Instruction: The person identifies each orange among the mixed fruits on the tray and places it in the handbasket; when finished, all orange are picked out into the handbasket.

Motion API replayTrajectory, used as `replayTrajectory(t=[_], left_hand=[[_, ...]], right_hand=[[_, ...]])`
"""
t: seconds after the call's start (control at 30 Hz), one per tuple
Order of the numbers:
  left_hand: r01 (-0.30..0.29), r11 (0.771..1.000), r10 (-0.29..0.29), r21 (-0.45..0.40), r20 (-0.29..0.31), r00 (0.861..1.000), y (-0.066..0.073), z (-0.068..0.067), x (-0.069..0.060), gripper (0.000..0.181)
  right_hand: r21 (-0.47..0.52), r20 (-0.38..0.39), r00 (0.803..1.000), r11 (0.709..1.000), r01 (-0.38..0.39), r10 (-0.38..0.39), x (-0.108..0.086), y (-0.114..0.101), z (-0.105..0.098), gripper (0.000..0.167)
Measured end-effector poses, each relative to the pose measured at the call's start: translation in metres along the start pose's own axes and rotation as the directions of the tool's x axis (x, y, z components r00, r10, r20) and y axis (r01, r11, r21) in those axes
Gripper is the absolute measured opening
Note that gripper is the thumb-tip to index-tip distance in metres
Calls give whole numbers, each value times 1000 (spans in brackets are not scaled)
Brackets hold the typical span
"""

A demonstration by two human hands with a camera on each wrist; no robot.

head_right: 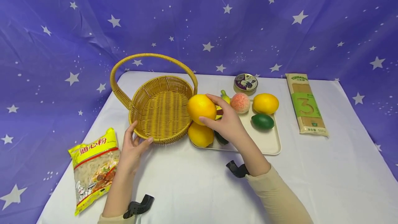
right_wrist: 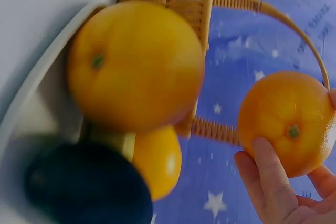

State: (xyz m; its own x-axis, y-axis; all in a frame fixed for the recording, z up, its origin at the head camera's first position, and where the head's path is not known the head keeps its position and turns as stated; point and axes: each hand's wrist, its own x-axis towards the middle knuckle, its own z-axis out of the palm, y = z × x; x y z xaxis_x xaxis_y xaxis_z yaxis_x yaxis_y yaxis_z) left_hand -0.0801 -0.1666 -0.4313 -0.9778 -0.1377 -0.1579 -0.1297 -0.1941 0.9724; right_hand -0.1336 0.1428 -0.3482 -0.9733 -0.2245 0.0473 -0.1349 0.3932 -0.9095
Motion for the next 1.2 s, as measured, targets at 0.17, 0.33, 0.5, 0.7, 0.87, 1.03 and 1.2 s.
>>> replayTrajectory(t=[0.17,0.33,0.5,0.7,0.87,1.03,1.2], left_hand=[[-13,1000,13,-22,13,1000,-1,-1,-1,87],[-27,998,29,-62,33,999,-2,-1,-1,86],[-26,998,28,-61,38,999,-1,-2,-1,85],[-19,999,21,-48,38,999,-1,-2,-1,86],[-20,998,22,-56,42,999,-1,-2,-1,86],[-13,998,15,-62,45,999,-2,-1,-2,86],[-6,998,8,-59,46,999,-2,0,-1,86]], right_hand=[[-6,69,997,999,40,-40,19,-14,27,70],[-26,131,986,994,109,-104,37,-23,58,68],[-84,183,969,980,183,-165,55,-25,87,69],[-133,270,951,972,192,-151,68,-25,116,70],[-167,325,937,968,190,-128,76,-20,136,70],[-240,375,924,956,168,-69,79,-12,149,70],[-286,404,913,941,179,-51,80,-9,153,68]])
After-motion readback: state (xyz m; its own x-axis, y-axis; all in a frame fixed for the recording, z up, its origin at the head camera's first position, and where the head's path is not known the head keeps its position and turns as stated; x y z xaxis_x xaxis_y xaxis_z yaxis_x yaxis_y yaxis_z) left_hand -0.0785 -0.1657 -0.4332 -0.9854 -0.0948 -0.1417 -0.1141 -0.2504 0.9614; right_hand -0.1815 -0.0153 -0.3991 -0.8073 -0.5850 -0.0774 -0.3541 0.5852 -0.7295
